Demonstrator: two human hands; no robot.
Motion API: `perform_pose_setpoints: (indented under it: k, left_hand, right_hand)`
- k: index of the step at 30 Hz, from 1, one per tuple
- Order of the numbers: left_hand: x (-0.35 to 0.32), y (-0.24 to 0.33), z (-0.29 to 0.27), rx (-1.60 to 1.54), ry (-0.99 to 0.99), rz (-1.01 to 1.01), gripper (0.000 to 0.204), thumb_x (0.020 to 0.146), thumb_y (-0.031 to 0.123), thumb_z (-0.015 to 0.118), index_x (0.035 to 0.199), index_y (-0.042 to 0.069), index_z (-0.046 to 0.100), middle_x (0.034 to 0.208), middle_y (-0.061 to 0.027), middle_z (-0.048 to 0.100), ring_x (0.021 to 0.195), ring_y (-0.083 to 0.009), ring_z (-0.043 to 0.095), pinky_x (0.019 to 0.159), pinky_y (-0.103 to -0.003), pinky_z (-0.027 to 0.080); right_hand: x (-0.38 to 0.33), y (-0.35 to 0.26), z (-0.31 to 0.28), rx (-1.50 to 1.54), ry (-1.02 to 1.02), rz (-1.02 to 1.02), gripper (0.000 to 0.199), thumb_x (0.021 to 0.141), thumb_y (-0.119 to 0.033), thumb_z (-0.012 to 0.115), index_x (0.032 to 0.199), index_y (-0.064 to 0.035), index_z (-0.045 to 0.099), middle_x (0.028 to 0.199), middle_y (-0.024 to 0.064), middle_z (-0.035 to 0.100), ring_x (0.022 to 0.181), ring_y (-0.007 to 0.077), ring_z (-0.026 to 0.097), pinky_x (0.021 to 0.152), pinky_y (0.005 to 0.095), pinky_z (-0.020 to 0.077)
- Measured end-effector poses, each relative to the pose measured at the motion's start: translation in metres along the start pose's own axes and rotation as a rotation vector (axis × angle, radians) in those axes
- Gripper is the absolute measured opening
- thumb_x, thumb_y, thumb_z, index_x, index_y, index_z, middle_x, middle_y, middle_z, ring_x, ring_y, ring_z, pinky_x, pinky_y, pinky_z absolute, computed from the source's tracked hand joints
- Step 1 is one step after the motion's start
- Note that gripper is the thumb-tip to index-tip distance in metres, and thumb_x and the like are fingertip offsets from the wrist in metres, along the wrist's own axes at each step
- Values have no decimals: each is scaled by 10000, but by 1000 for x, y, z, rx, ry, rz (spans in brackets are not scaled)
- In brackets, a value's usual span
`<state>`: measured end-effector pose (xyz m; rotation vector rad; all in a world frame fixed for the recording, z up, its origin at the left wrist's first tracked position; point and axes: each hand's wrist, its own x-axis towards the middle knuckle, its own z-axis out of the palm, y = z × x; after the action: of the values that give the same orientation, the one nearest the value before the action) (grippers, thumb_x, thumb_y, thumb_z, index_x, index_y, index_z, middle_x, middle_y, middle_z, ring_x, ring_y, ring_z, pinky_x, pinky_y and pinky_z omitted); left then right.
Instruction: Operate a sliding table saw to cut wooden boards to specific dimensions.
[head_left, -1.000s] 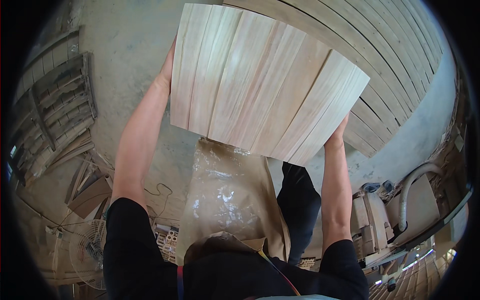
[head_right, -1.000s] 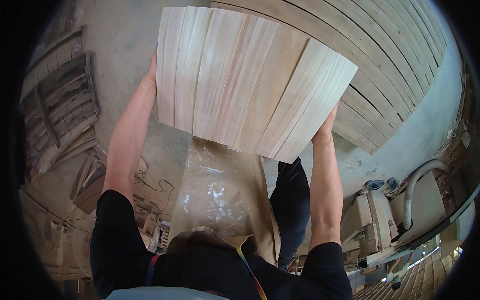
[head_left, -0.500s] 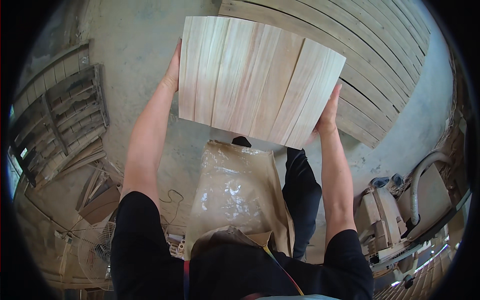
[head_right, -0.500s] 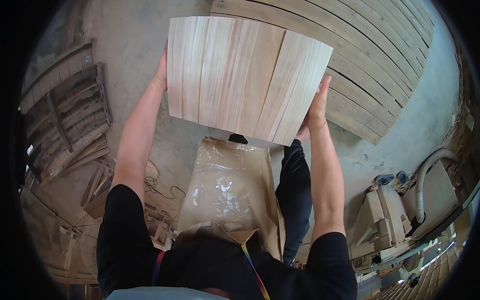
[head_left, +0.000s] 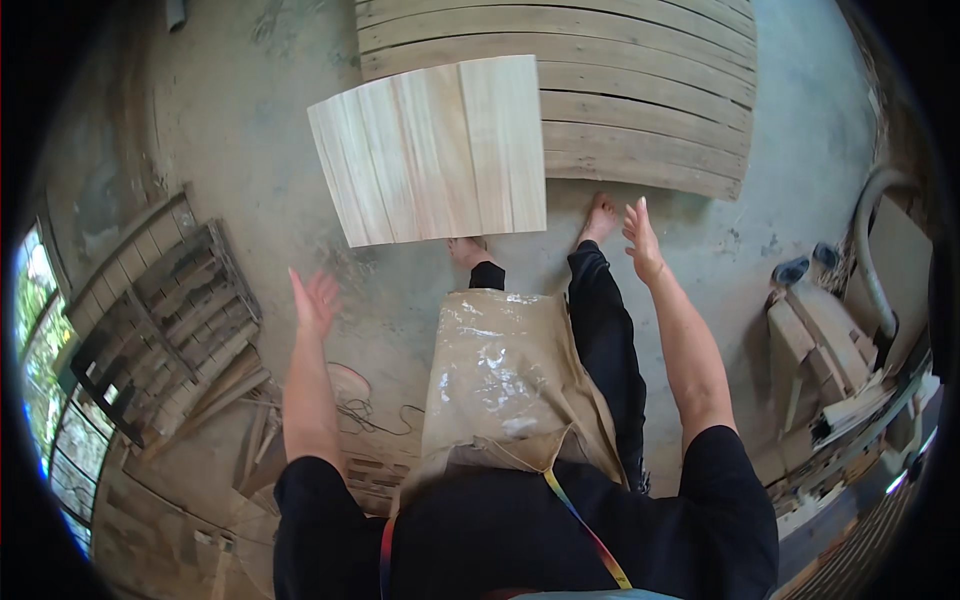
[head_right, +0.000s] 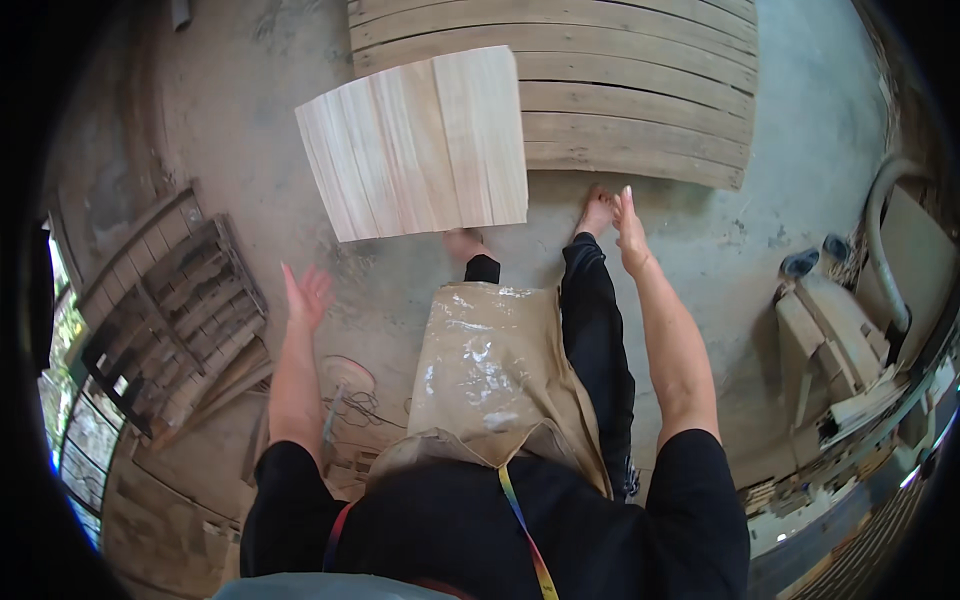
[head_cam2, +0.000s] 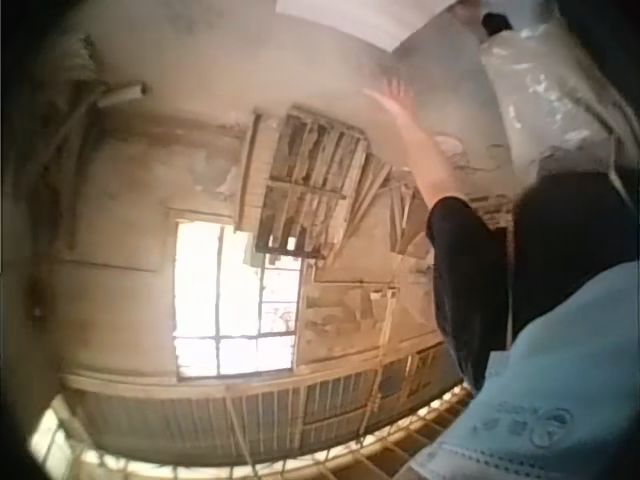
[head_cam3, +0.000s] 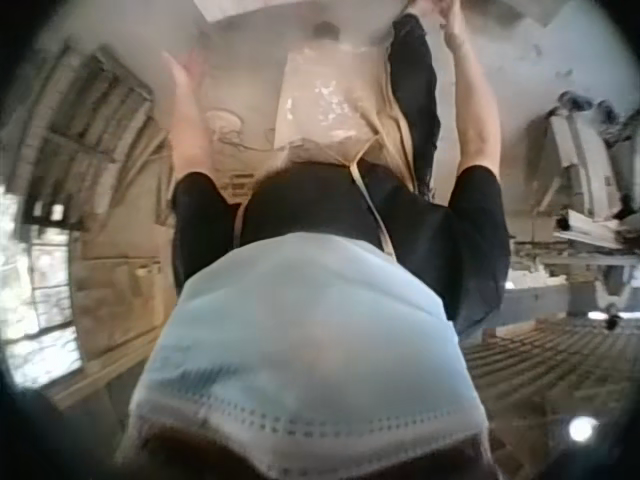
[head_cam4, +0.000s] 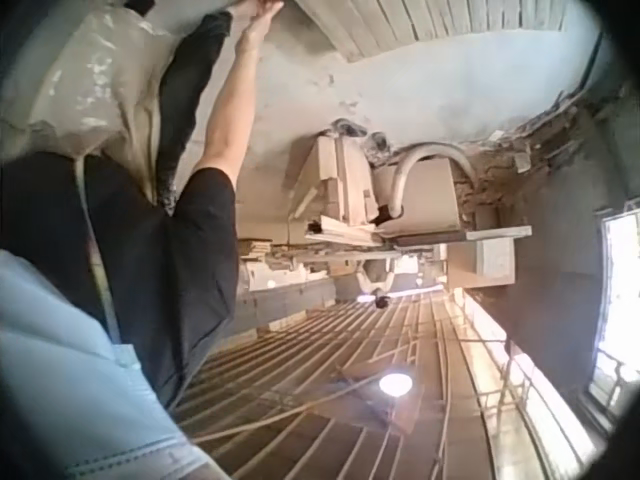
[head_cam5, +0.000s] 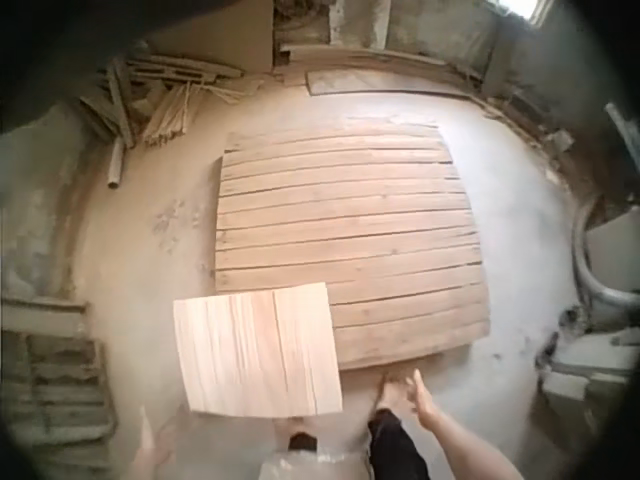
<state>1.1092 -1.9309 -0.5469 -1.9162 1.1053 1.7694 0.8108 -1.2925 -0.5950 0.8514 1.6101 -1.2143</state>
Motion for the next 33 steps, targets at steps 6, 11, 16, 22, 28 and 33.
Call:
perform_pose_setpoints:
  k: [6,11,16,22,28,33]
  left_hand:
    - [-129,-135,1,391,102,-349,1131,861,931,406,1544,30,446,1391,-202,592,1015,-292,629,817,-448,516]
    - [-175,-127,99,866,-154,-275,974,937,808,492,1487,5,508,1423,-235,582,1121,-342,638,873,-459,491]
    - [-203,-11,234,1063,-371,149,745,983,657,577,1370,21,614,1342,-191,630,1150,-315,652,932,-427,487]
    - [-291,90,384,920,-517,487,624,1000,572,616,1299,24,620,1155,-176,674,914,-272,689,741,-372,508]
    - [-365,29,490,1268,-514,433,637,990,523,639,1337,-10,604,1182,-205,671,951,-307,697,773,-421,546]
    - [-420,-48,557,1631,-525,395,576,970,471,670,1267,-23,654,1108,-177,684,903,-277,696,737,-397,557]
  right_hand:
    - [-111,173,-103,-101,99,363,1029,879,-898,389,1522,-104,515,1500,183,535,1344,405,529,1002,553,413]
    - [-260,320,-89,133,76,589,867,934,-783,504,1418,-65,558,1377,238,593,1145,426,654,953,571,460]
    - [-365,405,-25,488,121,542,582,992,-633,575,1203,-93,636,1021,127,687,735,239,680,577,384,487]
    - [-396,370,-28,663,248,380,492,1006,-530,620,1046,-56,747,859,113,696,619,222,625,559,326,512]
    - [-404,296,-203,253,721,14,378,974,-401,644,1068,-47,740,806,85,695,719,279,655,701,378,545]
    - [-461,194,-386,-15,1403,-471,369,946,-261,670,1232,-29,691,1190,159,698,1071,372,665,920,430,558]
